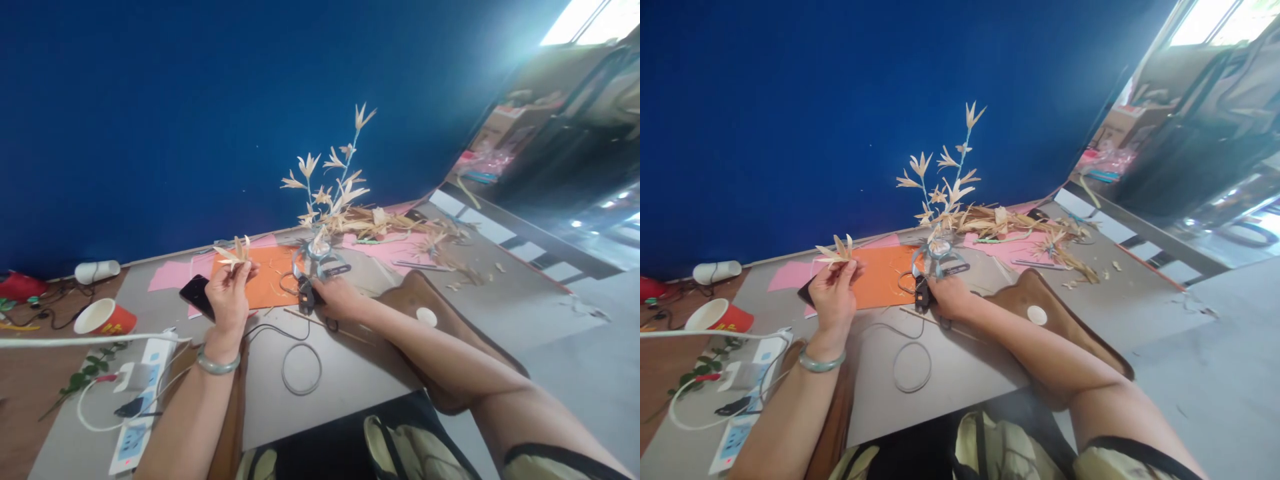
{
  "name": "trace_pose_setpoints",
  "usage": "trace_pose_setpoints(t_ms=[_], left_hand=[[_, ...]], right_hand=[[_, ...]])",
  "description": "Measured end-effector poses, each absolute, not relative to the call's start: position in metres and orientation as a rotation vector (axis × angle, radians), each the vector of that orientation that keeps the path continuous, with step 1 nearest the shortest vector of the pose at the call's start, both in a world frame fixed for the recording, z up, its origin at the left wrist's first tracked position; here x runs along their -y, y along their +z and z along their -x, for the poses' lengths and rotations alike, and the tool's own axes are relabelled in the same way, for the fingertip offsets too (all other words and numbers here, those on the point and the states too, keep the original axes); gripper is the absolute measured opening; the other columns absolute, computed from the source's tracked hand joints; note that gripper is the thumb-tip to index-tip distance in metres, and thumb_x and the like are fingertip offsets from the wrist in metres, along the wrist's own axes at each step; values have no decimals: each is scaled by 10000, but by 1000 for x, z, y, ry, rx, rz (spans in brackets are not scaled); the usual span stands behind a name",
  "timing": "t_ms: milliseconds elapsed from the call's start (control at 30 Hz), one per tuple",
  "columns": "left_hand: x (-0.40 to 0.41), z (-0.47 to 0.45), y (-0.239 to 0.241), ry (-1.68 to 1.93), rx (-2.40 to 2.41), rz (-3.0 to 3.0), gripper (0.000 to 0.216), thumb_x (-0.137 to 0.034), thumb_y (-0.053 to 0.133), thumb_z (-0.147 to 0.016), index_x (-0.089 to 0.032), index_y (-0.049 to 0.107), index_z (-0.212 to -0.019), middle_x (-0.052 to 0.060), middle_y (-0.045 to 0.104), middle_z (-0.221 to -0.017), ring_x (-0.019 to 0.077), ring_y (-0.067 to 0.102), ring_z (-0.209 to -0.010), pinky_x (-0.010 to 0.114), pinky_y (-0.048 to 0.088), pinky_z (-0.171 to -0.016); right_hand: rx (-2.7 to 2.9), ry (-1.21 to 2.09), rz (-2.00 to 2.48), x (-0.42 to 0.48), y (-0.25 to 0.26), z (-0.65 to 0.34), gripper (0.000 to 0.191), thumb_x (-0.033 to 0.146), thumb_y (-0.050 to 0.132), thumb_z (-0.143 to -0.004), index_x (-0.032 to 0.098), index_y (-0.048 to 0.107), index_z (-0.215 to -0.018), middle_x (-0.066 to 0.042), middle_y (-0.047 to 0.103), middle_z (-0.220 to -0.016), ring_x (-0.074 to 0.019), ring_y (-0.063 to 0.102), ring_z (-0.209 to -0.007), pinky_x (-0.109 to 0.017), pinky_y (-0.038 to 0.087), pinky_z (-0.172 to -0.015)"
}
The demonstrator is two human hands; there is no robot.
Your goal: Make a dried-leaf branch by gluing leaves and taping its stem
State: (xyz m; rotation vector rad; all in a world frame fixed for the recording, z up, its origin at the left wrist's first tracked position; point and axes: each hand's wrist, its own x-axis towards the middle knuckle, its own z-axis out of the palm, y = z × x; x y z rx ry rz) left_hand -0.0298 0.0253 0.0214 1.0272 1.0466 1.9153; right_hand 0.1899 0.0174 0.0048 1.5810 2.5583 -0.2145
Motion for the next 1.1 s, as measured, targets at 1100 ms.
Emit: trace_pose_setpoints(t_ms=[1100], left_hand=[[-22,28,27,1895,-990,-1028,181,-286,771,-707,-139,668,-681,-18,628,-622,91,623,-554,250,591,-603]], right_hand=[[-3469,-1368,-1289,-22,53,-150,235,309,429,-949,117,563,-937,-1,489,-704,-99,414,-619,-230,366,-582]])
